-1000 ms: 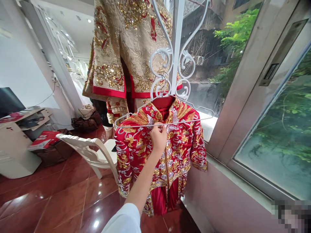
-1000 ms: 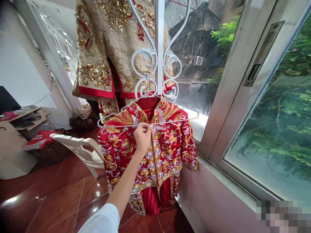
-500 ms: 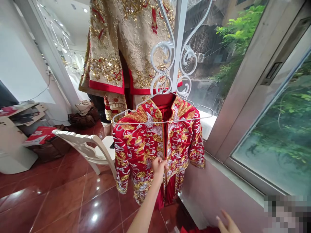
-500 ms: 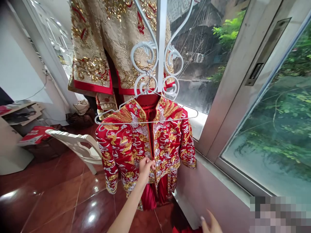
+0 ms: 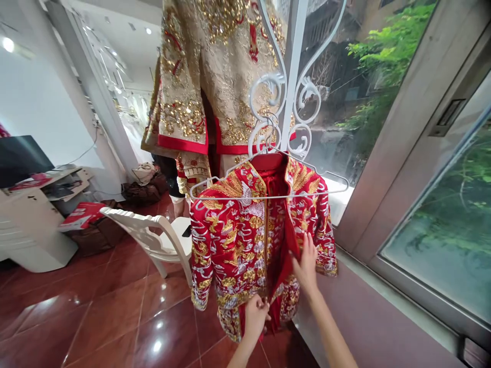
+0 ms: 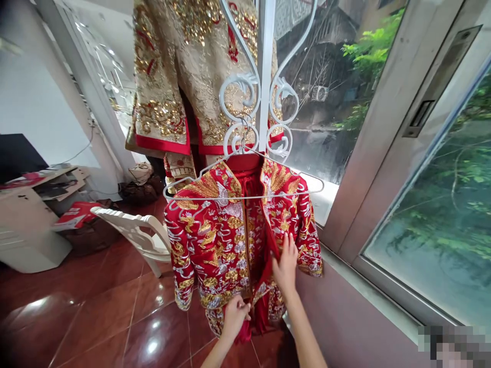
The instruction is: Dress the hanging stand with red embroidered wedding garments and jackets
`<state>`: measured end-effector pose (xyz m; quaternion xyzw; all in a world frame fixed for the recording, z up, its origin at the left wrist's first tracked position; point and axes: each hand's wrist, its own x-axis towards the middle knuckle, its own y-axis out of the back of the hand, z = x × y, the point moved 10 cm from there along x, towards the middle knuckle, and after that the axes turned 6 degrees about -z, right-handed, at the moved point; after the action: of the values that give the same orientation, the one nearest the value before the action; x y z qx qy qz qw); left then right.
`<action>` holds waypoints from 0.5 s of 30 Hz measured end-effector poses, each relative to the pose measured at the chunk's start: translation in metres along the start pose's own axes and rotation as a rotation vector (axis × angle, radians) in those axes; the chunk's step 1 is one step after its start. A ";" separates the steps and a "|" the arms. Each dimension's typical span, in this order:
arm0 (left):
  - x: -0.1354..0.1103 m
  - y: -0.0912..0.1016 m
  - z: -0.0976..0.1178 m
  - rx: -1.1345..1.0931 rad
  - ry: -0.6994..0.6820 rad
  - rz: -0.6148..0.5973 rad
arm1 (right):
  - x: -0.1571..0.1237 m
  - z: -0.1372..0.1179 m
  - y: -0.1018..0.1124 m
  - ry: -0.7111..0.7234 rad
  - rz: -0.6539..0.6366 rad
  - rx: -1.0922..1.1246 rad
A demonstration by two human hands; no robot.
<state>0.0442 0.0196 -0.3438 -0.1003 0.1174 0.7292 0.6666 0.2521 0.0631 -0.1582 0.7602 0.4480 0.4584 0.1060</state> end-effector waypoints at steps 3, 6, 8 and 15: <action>-0.018 0.030 0.097 0.319 -0.497 0.160 | 0.017 0.023 0.050 -0.010 0.165 -0.035; -0.041 0.041 0.200 0.618 -0.831 0.520 | 0.057 -0.007 0.069 0.035 0.231 -0.155; -0.036 0.051 0.246 0.727 -0.774 0.742 | 0.094 -0.037 0.058 0.095 0.136 -0.159; -0.043 0.107 0.291 0.816 -0.844 0.924 | 0.193 -0.027 0.082 0.168 0.053 0.228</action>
<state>-0.0551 0.0590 -0.0493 0.5031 0.1431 0.8101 0.2648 0.3127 0.1594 0.0199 0.7378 0.4842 0.4693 -0.0310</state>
